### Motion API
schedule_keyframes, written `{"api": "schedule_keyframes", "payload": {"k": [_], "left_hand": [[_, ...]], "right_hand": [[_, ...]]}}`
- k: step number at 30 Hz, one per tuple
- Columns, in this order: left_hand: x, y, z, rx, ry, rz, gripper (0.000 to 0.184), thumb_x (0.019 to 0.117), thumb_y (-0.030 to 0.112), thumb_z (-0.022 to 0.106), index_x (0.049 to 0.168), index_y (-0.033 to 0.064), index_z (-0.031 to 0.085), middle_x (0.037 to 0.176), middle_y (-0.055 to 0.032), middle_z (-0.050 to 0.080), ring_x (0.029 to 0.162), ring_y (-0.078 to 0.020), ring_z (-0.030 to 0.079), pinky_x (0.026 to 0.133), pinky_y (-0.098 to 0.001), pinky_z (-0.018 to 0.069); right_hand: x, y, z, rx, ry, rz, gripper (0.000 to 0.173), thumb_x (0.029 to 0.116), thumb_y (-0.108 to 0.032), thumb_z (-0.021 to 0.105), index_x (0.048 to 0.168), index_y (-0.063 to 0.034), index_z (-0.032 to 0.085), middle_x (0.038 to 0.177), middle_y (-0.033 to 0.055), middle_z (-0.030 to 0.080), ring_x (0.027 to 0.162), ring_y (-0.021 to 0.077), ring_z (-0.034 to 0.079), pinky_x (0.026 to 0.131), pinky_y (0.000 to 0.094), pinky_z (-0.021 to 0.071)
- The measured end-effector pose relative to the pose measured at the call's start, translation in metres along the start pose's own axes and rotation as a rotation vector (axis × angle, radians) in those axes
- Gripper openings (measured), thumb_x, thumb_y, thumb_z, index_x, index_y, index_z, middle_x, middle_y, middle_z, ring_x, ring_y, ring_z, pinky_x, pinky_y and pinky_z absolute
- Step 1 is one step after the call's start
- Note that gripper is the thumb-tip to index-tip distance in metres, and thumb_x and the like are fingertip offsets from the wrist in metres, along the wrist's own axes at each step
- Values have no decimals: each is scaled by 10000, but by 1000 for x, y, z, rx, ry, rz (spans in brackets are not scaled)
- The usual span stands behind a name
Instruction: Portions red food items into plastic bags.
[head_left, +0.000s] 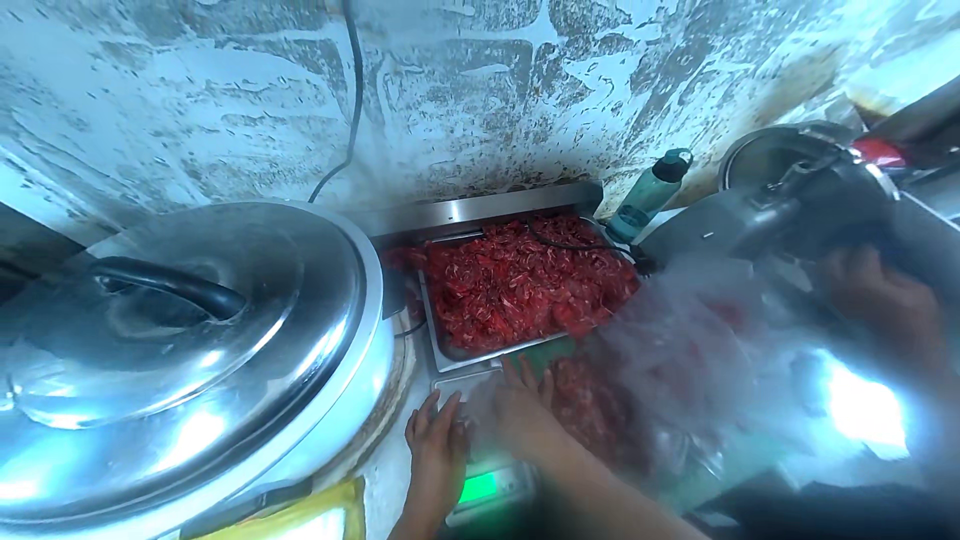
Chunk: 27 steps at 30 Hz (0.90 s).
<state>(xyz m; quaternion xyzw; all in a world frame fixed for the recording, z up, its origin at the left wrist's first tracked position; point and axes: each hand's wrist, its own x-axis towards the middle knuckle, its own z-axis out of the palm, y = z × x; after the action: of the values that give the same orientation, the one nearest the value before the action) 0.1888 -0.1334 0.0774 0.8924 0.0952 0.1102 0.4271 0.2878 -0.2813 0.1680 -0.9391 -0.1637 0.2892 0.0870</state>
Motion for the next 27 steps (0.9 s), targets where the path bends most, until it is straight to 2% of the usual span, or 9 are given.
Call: {"api": "schedule_keyframes", "payload": {"k": [2,4,6,12,15,18,22,24,27], "left_hand": [[0,-2,0,-7,11,26,460,971,194,558,1427,169,613,1279,15,706,1369,-276,516,1198,-652,205],[-2,-4,2,-16,15,38,490,969,182,556,1457,165,587,1340,-22,676,1374,-292,513,1201,-652,213],[-2,-4,1,-18,12,41,511,961,187,555,1470,153,574,1398,-71,631,1373,-311,510,1193,-659,229],[-1,-4,-1,-42,9,40,505,968,216,543,1461,110,562,1278,-7,703,1350,-265,531,1193,-638,239],[-3,-6,2,-55,18,46,498,972,220,530,1456,108,564,1245,19,715,1326,-247,542,1182,-610,268],[-6,-7,6,-87,33,63,486,978,220,548,1451,111,570,1256,8,708,1324,-242,544,1189,-586,285],[-7,-7,5,-103,21,84,497,983,231,558,1469,127,561,1387,-69,626,1345,-265,521,1189,-572,300],[-8,-8,3,-97,7,110,504,983,225,542,1480,148,557,1412,-78,609,1367,-262,509,1205,-594,260],[-12,-7,3,-86,5,99,479,996,213,515,1464,125,561,1293,-15,689,1329,-232,545,1206,-599,254]], "right_hand": [[3,-4,5,22,-7,26,480,994,-465,498,1354,-185,647,1731,43,135,1587,378,17,1164,768,7],[4,-5,7,45,-8,41,490,958,-446,567,1345,-158,652,1729,26,146,1588,368,15,1163,766,13],[3,-2,8,124,16,27,395,942,-421,593,1235,-183,708,1707,-10,234,1591,331,51,1172,759,6],[-8,22,0,487,-13,-76,267,970,-338,557,1022,-176,762,1645,-22,370,1579,252,151,1218,699,70],[-13,23,-4,433,41,-27,299,984,-360,543,1098,-195,764,1633,-25,394,1577,250,167,1226,684,64],[-9,14,0,251,64,51,366,975,-416,545,1214,-216,737,1646,-14,374,1576,314,152,1187,740,37],[6,0,13,204,37,97,727,861,-615,632,1461,-210,565,1692,-5,267,1580,349,97,1158,776,28],[8,-1,16,305,32,61,687,857,-553,689,1441,-207,583,1668,15,315,1574,358,112,1150,786,42],[4,7,14,430,13,5,510,915,-443,677,1358,-191,647,1599,81,411,1544,371,205,1142,786,126]]}}
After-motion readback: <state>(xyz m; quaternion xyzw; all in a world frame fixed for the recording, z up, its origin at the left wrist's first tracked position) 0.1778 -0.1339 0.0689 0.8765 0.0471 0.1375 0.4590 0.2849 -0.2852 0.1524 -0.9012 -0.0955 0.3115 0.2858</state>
